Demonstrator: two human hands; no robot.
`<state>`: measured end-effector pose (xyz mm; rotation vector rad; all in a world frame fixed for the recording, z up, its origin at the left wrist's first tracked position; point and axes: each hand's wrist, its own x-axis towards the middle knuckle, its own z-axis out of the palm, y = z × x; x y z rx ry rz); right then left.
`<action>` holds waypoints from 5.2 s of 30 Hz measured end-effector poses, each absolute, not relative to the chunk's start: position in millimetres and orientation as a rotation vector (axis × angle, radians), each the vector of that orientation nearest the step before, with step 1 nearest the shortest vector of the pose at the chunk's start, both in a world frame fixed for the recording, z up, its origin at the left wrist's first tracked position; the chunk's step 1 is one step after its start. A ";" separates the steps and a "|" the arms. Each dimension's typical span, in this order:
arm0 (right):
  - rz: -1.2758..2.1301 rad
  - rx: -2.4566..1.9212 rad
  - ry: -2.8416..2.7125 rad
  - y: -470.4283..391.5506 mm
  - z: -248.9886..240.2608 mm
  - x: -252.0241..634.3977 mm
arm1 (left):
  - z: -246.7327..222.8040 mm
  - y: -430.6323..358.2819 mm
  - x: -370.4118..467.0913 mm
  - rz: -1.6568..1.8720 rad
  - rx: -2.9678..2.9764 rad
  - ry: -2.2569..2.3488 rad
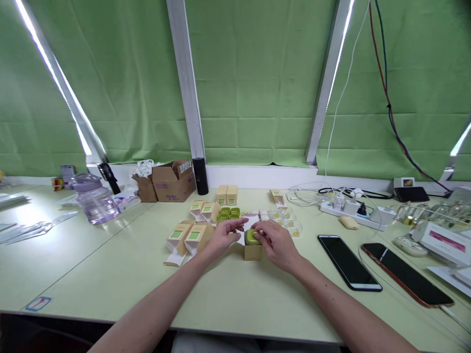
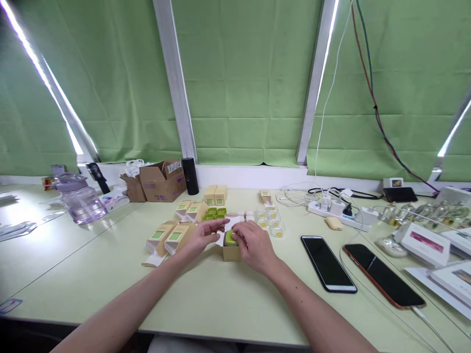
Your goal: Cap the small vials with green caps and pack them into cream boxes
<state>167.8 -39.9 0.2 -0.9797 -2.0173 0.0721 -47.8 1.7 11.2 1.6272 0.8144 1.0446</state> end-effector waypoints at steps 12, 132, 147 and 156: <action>0.212 -1.052 -1.916 -35.5 -1.0 161.3 | 8.7 2.1 -48.9 1.052 1.615 0.810; 0.793 -1.018 -1.562 -29.2 -13.4 163.8 | 1.4 -13.9 -29.8 1.004 1.566 0.771; 0.831 -1.088 -1.595 -33.0 -11.9 160.9 | 1.7 -14.7 -30.5 1.014 1.623 0.782; 0.855 -1.071 -1.568 -31.6 -13.7 158.9 | 1.3 -15.6 -29.8 1.039 1.598 0.773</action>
